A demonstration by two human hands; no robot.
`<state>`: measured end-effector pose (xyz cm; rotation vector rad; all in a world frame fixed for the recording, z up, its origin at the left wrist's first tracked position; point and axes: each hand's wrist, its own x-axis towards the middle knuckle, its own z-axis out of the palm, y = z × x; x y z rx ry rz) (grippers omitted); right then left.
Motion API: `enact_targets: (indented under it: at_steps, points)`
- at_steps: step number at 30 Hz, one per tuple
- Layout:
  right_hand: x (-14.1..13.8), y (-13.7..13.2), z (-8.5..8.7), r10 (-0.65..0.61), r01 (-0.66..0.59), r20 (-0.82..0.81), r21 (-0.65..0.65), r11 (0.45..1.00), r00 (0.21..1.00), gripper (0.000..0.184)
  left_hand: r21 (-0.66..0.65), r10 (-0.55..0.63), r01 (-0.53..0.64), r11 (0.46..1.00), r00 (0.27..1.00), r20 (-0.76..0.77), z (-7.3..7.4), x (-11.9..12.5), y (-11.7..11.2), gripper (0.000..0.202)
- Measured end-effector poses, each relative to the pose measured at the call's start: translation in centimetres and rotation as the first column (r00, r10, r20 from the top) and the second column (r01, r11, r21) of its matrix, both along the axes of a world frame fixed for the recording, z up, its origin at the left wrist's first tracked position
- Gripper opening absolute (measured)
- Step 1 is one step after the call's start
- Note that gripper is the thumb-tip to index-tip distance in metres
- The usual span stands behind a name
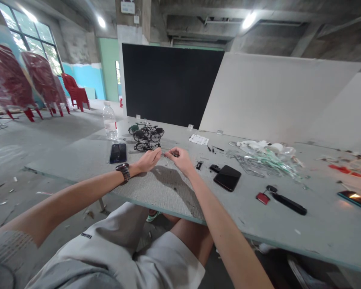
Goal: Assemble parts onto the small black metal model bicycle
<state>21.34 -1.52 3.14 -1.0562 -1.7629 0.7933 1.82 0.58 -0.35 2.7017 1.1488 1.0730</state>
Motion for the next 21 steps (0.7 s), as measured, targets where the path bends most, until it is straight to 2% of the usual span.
enact_targets:
  at_steps: [5, 14, 18, 21]
  points:
    - [0.0, 0.0, 0.0, 0.025, -0.025, -0.013, -0.014, 1.0, 1.0, 0.054, -0.005, -0.014, 0.014, 1.0, 1.0, 0.027, 0.3, 0.0, -0.2, 0.03]
    - [0.0, -0.1, 0.1, -0.01, 0.01, 0.024, 0.02, 1.0, 1.0, 0.055, -0.022, 0.0, 0.0, 1.0, 0.999, -0.032, 0.9, -0.5, -0.6, 0.029]
    - [0.5, 0.3, 0.2, -0.09, 0.088, 0.036, 0.056, 0.995, 0.995, 0.051, -0.046, -0.013, 0.011, 0.999, 0.999, -0.034, 1.2, -0.7, -0.8, 0.028]
    - [1.4, 0.8, 0.2, -0.201, 0.173, 0.165, 0.168, 0.97, 0.966, 0.041, -0.055, -0.016, 0.015, 0.998, 1.0, -0.024, 1.2, -0.8, -0.7, 0.029]
